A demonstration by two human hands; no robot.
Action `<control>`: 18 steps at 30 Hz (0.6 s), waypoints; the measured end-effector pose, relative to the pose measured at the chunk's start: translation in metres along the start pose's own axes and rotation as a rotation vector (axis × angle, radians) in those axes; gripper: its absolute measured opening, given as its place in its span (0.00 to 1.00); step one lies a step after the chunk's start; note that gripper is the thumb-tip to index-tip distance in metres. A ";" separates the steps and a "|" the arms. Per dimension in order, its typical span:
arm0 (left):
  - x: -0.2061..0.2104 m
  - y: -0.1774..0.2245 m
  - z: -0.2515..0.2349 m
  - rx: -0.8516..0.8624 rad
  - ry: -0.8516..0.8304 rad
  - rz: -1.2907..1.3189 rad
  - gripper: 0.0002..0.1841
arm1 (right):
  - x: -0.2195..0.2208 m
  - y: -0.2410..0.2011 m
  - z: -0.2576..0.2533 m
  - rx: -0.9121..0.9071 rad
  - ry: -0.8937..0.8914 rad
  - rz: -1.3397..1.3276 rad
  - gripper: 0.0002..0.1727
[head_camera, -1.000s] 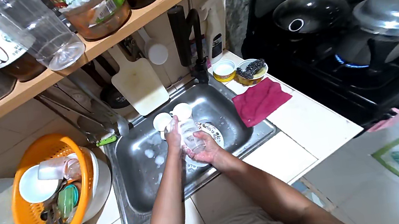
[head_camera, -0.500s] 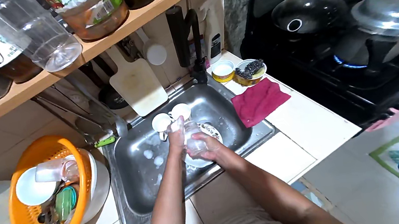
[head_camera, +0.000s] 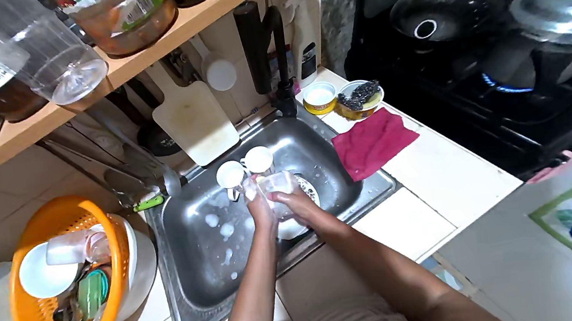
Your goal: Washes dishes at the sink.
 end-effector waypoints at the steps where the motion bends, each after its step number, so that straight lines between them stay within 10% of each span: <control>1: -0.001 -0.010 0.006 -0.025 -0.043 0.004 0.21 | 0.001 0.004 -0.008 -0.115 0.086 0.122 0.48; 9: -0.006 -0.027 0.012 -0.373 -0.144 -0.349 0.16 | -0.010 0.017 -0.011 -0.450 0.182 0.553 0.38; 18: -0.005 0.015 -0.045 -0.058 -0.257 -0.700 0.24 | -0.037 -0.008 -0.052 -0.211 -0.013 1.004 0.30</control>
Point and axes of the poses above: each hand's wrist, its own z-axis away from the middle knuckle, its own x-axis out of the palm, y = z × x, the point moved 1 cm from there along -z, towards the middle knuckle, and after that the axes turned 15 degrees about y, right-handed, at the moved point
